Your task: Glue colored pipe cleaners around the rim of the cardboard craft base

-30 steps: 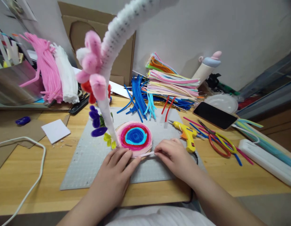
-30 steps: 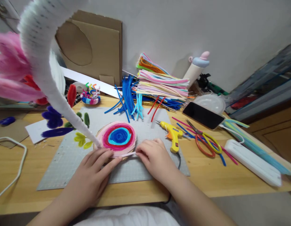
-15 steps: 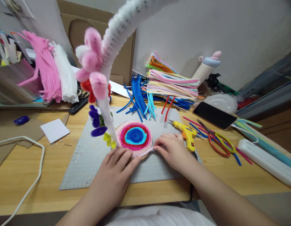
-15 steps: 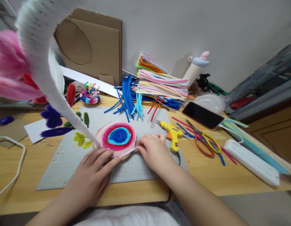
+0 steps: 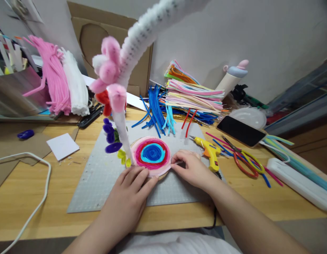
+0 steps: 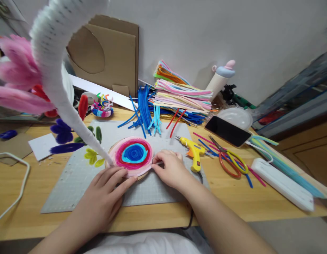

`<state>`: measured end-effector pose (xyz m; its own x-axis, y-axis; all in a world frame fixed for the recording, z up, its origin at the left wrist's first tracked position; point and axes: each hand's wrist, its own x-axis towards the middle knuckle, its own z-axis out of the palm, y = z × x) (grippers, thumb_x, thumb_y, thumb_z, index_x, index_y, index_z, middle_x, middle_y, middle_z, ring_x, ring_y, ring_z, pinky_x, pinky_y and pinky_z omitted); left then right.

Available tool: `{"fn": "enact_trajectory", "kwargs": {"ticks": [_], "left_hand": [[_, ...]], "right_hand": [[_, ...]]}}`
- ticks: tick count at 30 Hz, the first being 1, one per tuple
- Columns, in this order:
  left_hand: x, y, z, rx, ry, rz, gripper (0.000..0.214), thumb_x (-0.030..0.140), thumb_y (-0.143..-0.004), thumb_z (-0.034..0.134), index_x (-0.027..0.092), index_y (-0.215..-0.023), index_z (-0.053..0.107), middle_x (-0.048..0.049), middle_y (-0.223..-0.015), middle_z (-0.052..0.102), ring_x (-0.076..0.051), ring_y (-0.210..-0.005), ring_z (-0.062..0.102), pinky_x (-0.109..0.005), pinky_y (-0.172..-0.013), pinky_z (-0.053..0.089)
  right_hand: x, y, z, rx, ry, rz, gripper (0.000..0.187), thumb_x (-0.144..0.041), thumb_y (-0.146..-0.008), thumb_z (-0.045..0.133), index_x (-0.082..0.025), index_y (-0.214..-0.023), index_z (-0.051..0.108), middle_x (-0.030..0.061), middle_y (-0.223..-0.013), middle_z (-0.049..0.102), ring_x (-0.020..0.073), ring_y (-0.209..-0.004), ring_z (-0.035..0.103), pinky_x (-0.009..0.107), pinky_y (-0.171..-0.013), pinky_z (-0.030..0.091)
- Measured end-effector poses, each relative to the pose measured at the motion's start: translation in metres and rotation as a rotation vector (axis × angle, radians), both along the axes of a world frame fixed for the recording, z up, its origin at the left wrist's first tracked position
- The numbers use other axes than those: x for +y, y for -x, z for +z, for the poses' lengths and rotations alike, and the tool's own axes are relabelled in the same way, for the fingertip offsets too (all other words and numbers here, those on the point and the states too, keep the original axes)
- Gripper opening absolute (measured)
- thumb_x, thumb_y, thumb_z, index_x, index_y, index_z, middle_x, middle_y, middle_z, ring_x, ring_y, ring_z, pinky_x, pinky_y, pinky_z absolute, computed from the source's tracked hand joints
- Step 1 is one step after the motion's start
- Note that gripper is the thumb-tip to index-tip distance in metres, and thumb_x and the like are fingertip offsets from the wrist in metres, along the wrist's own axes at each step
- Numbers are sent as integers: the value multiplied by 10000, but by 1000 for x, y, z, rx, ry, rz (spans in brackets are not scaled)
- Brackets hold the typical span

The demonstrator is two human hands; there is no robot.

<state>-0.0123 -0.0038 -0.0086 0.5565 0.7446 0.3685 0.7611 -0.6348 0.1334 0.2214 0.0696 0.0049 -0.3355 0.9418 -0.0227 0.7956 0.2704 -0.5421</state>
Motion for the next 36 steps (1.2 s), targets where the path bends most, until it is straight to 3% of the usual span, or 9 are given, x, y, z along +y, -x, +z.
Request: {"fn": "enact_trajectory", "kwargs": {"ticks": [5,11,17,23,36], "left_hand": [[0,0,-1,-9,-12,-4,462,63,-840,457,220,-1256,582,-88,-1211,582,-278,-1158,469,-471,-999,406],[0,0,0,-9,-17,-4,448,67,-848,462,209,-1256,582,-93,-1204,577,-280,-1147,469,-480,-993,404],[0,0,-1,-11,-29,-7,441,69,-851,461,207,-1251,587,-92,-1207,577,-278,-1146,473,-473,-990,406],[1,0,-1,-16,-16,-10,451,70,-859,456,208,-1272,574,-91,-1211,579,-274,-1152,474,-469,-1001,398],[1,1,-1,-30,-26,-17,450,74,-863,446,218,-1268,581,-86,-1197,595,-254,-1144,497,-461,-1017,399]], "right_hand": [[-6,0,1,23,-180,1,85,-195,-796,691,-216,-832,617,39,-988,602,249,-1013,516,432,-903,285],[-14,1,-4,124,-320,316,241,-21,-878,482,-211,-863,630,24,-908,650,175,-877,565,329,-764,350],[-18,-2,-13,188,-444,326,213,-75,-919,490,-204,-932,659,61,-997,700,188,-910,608,320,-775,437],[-19,-5,-9,158,-511,340,248,-77,-907,507,-218,-997,691,69,-971,712,180,-878,642,314,-764,494],[-29,-14,-12,-21,-591,431,389,-26,-874,440,-137,-1186,644,134,-1109,692,227,-942,620,375,-802,520]]}}
